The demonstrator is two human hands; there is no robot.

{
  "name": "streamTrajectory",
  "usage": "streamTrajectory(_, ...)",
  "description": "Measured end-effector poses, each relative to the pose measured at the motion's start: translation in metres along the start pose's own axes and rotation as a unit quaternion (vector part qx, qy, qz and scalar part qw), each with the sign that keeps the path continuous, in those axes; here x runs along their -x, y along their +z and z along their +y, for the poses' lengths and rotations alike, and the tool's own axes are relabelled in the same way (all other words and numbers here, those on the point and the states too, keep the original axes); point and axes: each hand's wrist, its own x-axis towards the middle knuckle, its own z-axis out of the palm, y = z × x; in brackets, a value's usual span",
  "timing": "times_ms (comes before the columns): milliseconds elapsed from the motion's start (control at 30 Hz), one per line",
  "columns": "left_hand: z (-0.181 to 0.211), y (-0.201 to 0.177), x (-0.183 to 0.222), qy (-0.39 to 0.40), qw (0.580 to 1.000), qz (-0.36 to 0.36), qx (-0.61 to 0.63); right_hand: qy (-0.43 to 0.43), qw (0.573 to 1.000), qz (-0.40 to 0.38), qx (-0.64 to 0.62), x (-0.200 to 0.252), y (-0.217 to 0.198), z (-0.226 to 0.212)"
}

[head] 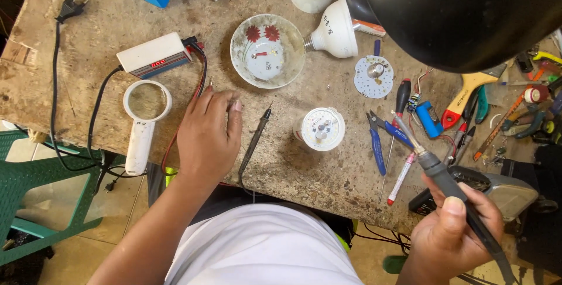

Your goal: Repairing LED bulbs by soldering components, testing circuits with a multimeter, and inspecting parts with a magnifying glass.

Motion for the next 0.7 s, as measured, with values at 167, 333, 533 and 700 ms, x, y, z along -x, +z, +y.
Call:
streamTrajectory(167, 0.023, -0.001, 0.011, 0.051, 0.993, 0.026, -0.107, -0.026, 0.999, 0.025, 0.035, -0.011, -0.013, -0.004)
streamTrajectory(333, 0.038, 0.011, 0.024, 0.088, 0.991, -0.053, -0.091, -0.025, 0.993, 0.077, 0.082, -0.02, -0.041, 0.002)
streamTrajectory(533, 0.053, 0.015, 0.023, 0.088, 0.992, -0.064, 0.064, -0.024, 0.968, 0.209, 0.134, -0.041, -0.11, 0.015)
streamTrajectory(700, 0.066, 0.028, 0.021, -0.045, 0.968, -0.1, 0.225, 0.078, 0.934, 0.305, 0.17, -0.053, -0.17, 0.036)
